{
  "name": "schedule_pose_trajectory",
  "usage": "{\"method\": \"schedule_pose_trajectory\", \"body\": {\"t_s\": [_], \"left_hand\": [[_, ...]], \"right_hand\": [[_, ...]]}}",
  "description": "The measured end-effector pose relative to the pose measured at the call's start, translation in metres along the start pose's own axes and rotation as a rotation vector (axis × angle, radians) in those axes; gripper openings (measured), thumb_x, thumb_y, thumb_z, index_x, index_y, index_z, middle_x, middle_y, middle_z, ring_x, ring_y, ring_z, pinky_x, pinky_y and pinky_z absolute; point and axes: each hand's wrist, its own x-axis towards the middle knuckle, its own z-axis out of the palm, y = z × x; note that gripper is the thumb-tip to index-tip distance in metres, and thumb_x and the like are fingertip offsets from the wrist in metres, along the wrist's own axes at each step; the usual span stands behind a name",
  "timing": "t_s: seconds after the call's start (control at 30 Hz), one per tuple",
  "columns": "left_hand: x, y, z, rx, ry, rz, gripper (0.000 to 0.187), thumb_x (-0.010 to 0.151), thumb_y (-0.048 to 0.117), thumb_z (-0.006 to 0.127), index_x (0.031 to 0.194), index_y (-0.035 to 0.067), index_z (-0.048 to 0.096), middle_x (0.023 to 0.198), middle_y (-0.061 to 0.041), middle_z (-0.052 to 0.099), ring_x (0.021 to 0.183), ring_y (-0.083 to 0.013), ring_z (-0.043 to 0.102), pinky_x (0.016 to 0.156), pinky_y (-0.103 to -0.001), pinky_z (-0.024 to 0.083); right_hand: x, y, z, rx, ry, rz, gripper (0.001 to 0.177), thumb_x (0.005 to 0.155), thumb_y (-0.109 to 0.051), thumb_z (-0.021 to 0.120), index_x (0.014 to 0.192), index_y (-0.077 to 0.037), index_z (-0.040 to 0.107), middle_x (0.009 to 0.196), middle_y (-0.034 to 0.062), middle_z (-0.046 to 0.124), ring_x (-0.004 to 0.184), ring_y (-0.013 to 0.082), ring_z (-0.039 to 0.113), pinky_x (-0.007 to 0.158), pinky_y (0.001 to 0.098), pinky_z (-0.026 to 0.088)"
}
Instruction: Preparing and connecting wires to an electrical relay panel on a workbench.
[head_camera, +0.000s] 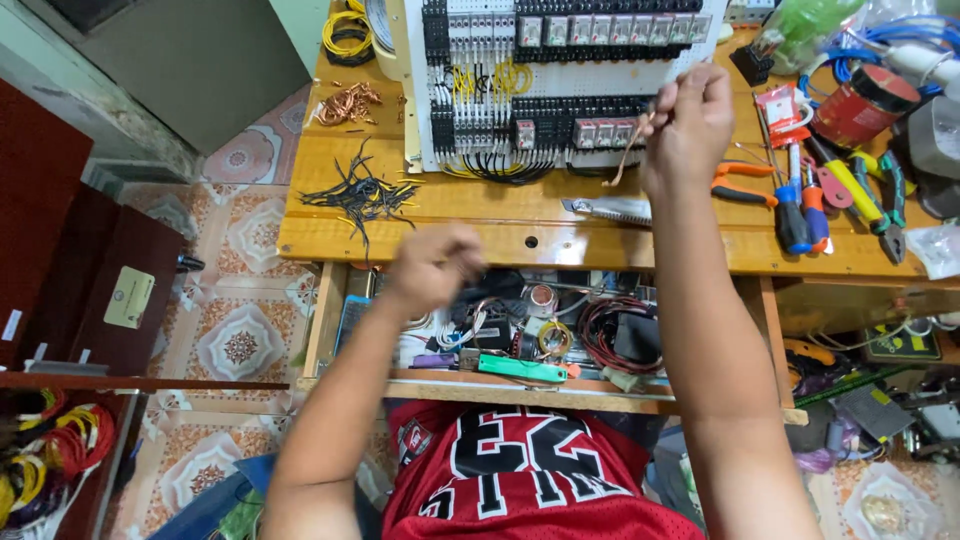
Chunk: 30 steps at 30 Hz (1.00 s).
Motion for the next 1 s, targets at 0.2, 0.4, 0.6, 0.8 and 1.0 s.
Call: {"method": "schedule_pose_trajectory", "body": {"t_s": [0.2, 0.4, 0.6, 0.8, 1.0], "left_hand": [[0.017, -0.053, -0.08, 0.576, 0.326, -0.184, 0.013, 0.102, 0.005, 0.068, 0.093, 0.007, 0.059, 0.084, -0.007, 0.066, 0.069, -0.0168, 0.062, 0.058, -0.032, 0.054], [0.018, -0.084, -0.113, 0.678, 0.289, -0.141, 0.012, 0.093, 0.004, 0.076, 0.096, 0.008, 0.065, 0.086, -0.006, 0.073, 0.073, -0.026, 0.068, 0.063, -0.041, 0.05], [0.015, -0.094, -0.116, 0.707, 0.299, -0.187, 0.028, 0.093, 0.014, 0.084, 0.113, 0.012, 0.065, 0.109, -0.007, 0.065, 0.06, -0.02, 0.058, 0.065, -0.04, 0.046], [0.006, -0.013, -0.123, 0.489, 0.384, -0.027, 0.017, 0.099, 0.005, 0.074, 0.114, 0.006, 0.066, 0.101, -0.007, 0.065, 0.074, -0.0129, 0.052, 0.064, -0.026, 0.046], [-0.024, 0.049, -0.114, 0.38, 0.022, -0.238, 0.017, 0.097, 0.013, 0.075, 0.112, 0.007, 0.069, 0.103, -0.009, 0.073, 0.089, -0.0187, 0.067, 0.072, -0.031, 0.053]], "right_hand": [[-0.023, 0.002, -0.016, -0.081, -0.107, -0.147, 0.016, 0.112, -0.024, 0.048, 0.1, -0.014, 0.049, 0.077, 0.0037, 0.055, 0.06, 0.0127, 0.047, 0.054, 0.0279, 0.048], [-0.04, 0.007, -0.018, -0.089, -0.176, -0.118, 0.017, 0.112, -0.025, 0.051, 0.099, -0.014, 0.047, 0.082, 0.0067, 0.056, 0.061, 0.0135, 0.05, 0.056, 0.0297, 0.053], [-0.04, 0.021, -0.061, -0.167, -0.139, -0.068, 0.018, 0.113, -0.027, 0.053, 0.099, -0.016, 0.049, 0.091, 0.0061, 0.061, 0.061, 0.0104, 0.053, 0.057, 0.0221, 0.049], [-0.032, 0.008, -0.132, -0.228, -0.063, -0.057, 0.025, 0.112, -0.039, 0.064, 0.103, -0.018, 0.053, 0.095, 0.0047, 0.06, 0.063, 0.0123, 0.052, 0.057, 0.0281, 0.048], [-0.017, 0.024, -0.203, -0.344, -0.094, 0.023, 0.024, 0.115, -0.046, 0.051, 0.107, -0.023, 0.05, 0.091, -0.0064, 0.041, 0.075, 0.0039, 0.04, 0.073, 0.024, 0.033]]}}
